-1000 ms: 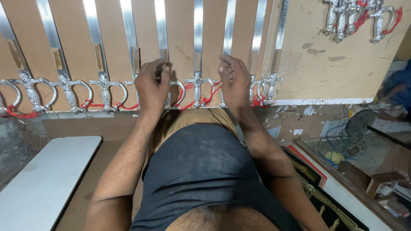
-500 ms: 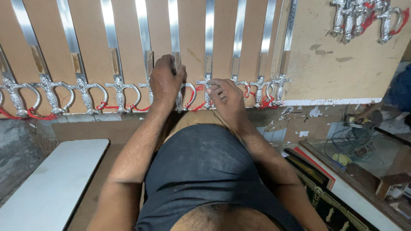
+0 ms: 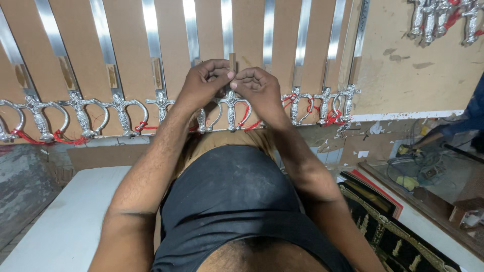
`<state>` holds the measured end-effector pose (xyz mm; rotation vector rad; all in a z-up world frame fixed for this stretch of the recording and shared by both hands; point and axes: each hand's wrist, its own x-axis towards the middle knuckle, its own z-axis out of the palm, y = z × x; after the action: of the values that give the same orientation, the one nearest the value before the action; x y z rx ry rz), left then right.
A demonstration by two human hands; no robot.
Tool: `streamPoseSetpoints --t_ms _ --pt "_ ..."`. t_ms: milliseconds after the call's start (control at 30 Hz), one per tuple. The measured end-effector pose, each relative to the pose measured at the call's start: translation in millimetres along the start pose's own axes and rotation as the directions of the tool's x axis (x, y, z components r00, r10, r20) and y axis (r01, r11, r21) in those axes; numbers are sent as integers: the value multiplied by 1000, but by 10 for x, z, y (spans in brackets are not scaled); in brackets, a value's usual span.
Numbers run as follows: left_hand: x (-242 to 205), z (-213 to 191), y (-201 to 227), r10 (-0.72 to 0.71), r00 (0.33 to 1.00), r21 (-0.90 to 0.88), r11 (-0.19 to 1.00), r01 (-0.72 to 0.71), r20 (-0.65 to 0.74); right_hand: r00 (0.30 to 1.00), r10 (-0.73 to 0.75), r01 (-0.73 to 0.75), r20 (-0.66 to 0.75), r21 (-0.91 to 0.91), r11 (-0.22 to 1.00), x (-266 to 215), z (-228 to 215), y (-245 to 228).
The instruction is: The person places small wooden blocks onto the blades of decorative swords laid out on a workbench. They repeatedly pick up blocks, position them along the blade, and press them into place. Another person is visible nearby handling similar items.
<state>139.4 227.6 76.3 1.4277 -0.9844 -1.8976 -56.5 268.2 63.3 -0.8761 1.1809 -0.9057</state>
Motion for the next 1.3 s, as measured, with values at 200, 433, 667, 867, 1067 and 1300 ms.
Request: streamPoseSetpoints --t_ms 200,433,667,867,1067,1300 --pt "-73 -95 -77 236 947 361 921 -146 -219 966 -114 8 -231 -415 910 47 214 52" --pt "-15 -6 -152 431 883 543 794 -273 -187 926 -318 129 -205 -619 775 34 439 82" --pt "32 99 -218 393 898 577 787 -218 -196 895 -392 133 -211 -713 688 -24 511 108" --pt "58 106 -263 423 886 622 750 -225 -190 887 -409 142 -214 -716 683 -44 496 109" --pt "77 115 -264 406 894 598 770 -222 -190 899 -384 146 -213 -679 719 -56 437 114" --pt "80 124 -231 366 912 564 800 -206 -186 914 -346 126 -212 -663 738 -42 393 142"
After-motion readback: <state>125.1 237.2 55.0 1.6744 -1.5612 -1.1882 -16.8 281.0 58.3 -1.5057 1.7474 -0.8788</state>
